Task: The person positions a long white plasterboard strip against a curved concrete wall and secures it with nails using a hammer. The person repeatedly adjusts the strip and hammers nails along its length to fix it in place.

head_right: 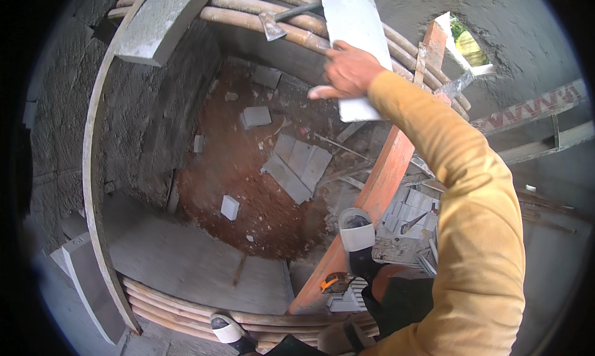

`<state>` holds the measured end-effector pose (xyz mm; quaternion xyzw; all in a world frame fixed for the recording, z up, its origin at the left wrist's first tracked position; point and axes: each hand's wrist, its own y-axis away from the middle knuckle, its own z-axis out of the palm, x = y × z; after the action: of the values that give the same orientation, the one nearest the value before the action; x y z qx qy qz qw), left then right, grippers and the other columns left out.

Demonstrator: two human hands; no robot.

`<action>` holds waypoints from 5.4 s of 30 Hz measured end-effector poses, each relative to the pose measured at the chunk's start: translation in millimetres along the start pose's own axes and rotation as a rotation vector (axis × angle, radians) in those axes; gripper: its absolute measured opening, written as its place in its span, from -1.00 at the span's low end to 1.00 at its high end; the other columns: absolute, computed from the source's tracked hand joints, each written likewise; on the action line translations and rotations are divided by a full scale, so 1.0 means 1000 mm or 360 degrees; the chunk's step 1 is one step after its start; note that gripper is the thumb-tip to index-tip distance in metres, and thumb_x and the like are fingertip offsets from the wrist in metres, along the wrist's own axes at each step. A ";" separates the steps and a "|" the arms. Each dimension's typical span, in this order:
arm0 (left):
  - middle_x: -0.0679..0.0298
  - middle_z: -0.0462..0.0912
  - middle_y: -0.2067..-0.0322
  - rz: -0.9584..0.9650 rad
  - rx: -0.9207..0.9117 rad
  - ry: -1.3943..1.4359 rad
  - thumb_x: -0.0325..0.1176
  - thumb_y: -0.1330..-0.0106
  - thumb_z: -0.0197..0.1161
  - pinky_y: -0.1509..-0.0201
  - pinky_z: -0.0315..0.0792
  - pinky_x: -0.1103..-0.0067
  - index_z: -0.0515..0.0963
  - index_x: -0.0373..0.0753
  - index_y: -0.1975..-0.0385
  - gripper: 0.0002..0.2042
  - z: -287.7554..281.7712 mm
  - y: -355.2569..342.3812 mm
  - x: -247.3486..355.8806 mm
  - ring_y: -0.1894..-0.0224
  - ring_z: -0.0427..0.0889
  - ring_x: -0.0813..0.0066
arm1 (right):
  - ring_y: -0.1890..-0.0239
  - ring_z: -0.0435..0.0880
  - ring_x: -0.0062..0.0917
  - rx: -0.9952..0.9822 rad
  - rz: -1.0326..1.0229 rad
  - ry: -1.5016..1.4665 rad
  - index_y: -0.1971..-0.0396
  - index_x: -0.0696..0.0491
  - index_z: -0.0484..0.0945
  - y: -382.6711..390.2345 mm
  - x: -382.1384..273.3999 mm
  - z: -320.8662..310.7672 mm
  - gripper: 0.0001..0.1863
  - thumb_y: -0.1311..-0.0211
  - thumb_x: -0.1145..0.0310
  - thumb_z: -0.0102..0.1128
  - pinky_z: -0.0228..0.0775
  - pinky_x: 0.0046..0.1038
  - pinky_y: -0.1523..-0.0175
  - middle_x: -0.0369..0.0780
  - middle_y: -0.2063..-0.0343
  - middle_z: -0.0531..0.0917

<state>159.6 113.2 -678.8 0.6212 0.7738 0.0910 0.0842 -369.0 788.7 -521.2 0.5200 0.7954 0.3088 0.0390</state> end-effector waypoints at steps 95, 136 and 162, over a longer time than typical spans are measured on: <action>0.01 0.55 0.24 -0.0476 -0.0008 0.0393 -0.34 -0.49 -0.14 0.07 0.42 0.41 0.47 -0.42 0.17 -0.72 -0.001 -0.046 0.066 0.20 0.49 0.23 | -0.36 0.19 -0.02 0.0588 0.1966 -0.1942 -0.15 0.23 0.44 0.100 0.117 0.217 -0.23 -0.15 -0.14 0.09 -0.09 -0.06 -0.39 0.24 -0.25 0.28; -0.12 0.67 0.35 -0.2077 -0.0519 0.0466 0.08 0.05 0.40 0.11 0.50 0.26 0.64 -0.35 0.30 -0.45 -0.488 0.287 -0.008 0.24 0.66 -0.09 | 0.18 0.65 -0.44 -0.0881 0.0049 -0.3316 0.07 0.26 0.57 0.265 -0.319 -0.265 -0.63 -0.13 0.50 -0.04 0.49 -0.44 -0.04 -0.11 0.13 0.62; 0.00 0.47 0.56 -0.1750 0.0439 0.0572 -0.17 -0.02 0.43 0.39 0.34 0.28 0.46 -0.37 0.53 -0.63 -0.590 0.274 -0.488 0.49 0.46 -0.03 | 0.12 0.64 -0.15 0.0057 -0.1493 -0.0694 0.13 0.16 0.59 0.231 -0.671 -0.742 -0.65 -0.11 0.31 0.37 0.48 -0.27 0.00 -0.04 0.19 0.65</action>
<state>379.9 -327.1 -31.0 0.1092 0.9888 0.0364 -0.0949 -161.7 -55.1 26.4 0.1604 0.9215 0.1290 0.3293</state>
